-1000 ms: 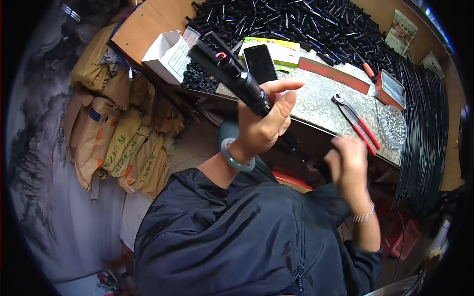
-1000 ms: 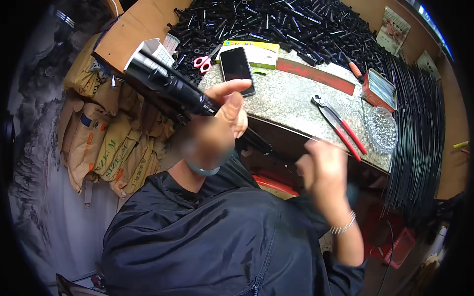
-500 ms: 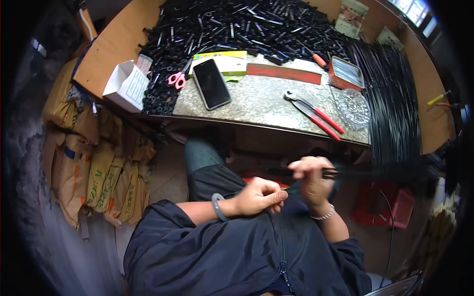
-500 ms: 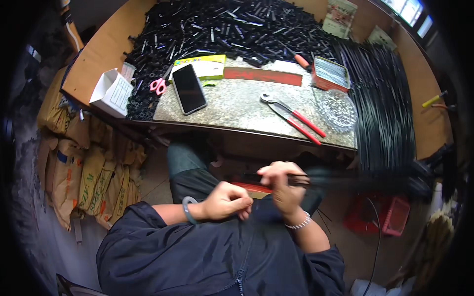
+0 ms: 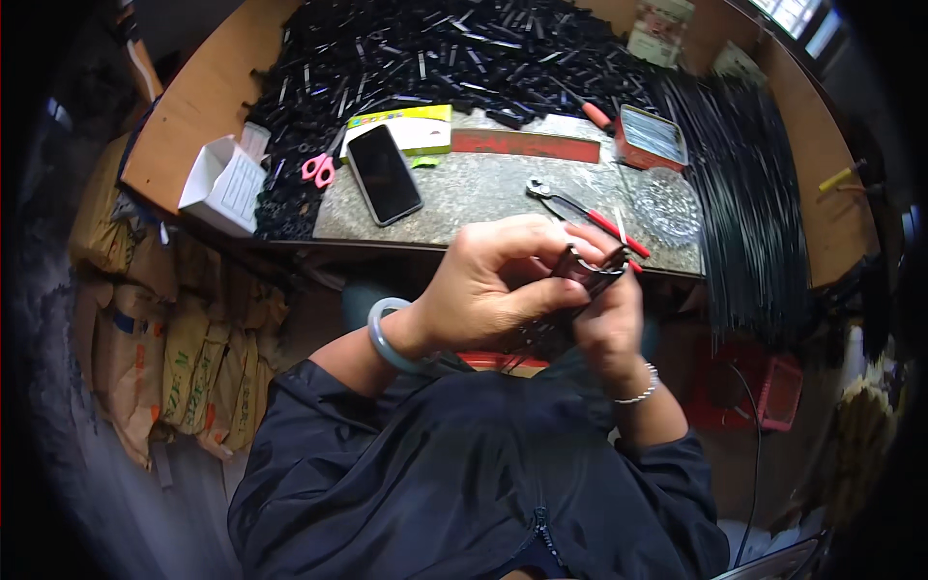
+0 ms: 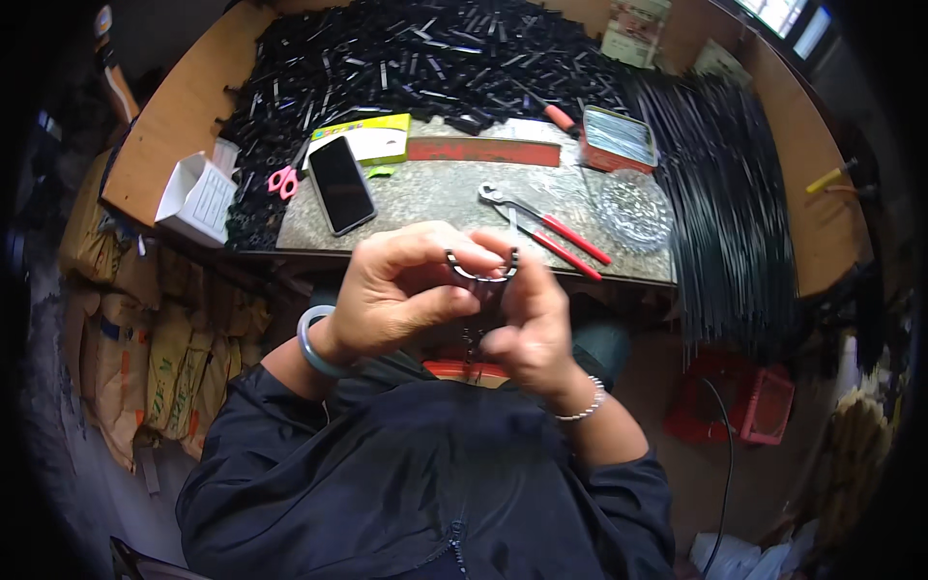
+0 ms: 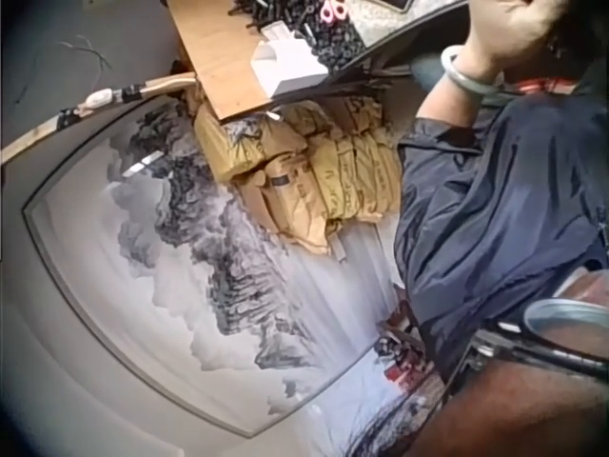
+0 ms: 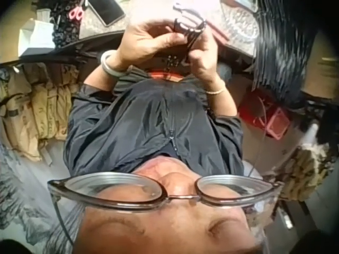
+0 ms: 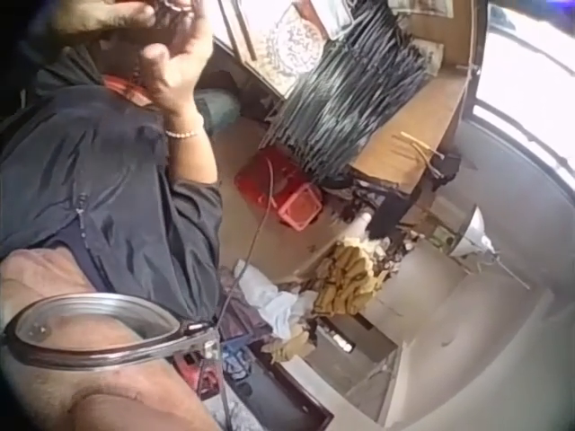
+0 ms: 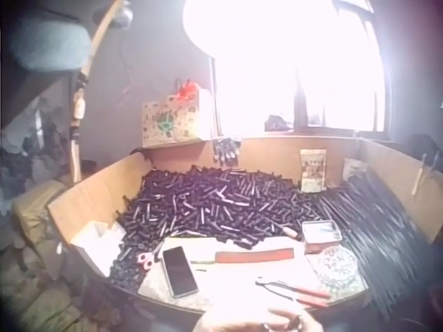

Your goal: Gathering black wires and securing them with a plastic sleeve and connectors using pliers.

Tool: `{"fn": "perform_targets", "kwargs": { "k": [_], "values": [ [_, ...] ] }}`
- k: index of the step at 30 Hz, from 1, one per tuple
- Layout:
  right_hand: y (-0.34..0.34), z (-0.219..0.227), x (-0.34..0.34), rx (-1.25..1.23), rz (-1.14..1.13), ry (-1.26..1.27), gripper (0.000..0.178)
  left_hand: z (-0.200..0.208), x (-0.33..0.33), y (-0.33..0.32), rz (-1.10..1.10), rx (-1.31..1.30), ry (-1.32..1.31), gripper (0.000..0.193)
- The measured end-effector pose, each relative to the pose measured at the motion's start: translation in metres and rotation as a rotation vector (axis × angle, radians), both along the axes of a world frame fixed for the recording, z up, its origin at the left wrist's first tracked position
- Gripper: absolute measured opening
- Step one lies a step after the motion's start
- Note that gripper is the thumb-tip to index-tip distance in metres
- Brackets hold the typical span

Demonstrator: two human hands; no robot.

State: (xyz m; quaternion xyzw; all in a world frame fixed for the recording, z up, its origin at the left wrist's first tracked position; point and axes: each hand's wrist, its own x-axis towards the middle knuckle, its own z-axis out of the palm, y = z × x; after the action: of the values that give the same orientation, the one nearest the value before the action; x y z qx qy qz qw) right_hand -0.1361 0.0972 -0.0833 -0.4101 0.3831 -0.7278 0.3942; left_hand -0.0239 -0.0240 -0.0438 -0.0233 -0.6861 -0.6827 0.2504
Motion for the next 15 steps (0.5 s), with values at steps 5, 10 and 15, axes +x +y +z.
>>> {"fn": "perform_targets", "kwargs": {
  "k": [5,10,15],
  "values": [
    [0.006,0.033,-0.008,-0.09,-0.132,0.137,0.035,-0.003,0.005,0.01,0.043,0.147,0.081,0.028],
    [0.015,0.036,0.002,-0.143,0.02,-0.11,0.038,-0.008,0.029,0.001,0.137,-0.213,0.233,0.037],
    [0.026,0.042,0.001,-0.222,0.146,-0.215,0.034,-0.067,0.107,-0.099,1.019,-0.952,-0.295,0.016]
  ]
}}
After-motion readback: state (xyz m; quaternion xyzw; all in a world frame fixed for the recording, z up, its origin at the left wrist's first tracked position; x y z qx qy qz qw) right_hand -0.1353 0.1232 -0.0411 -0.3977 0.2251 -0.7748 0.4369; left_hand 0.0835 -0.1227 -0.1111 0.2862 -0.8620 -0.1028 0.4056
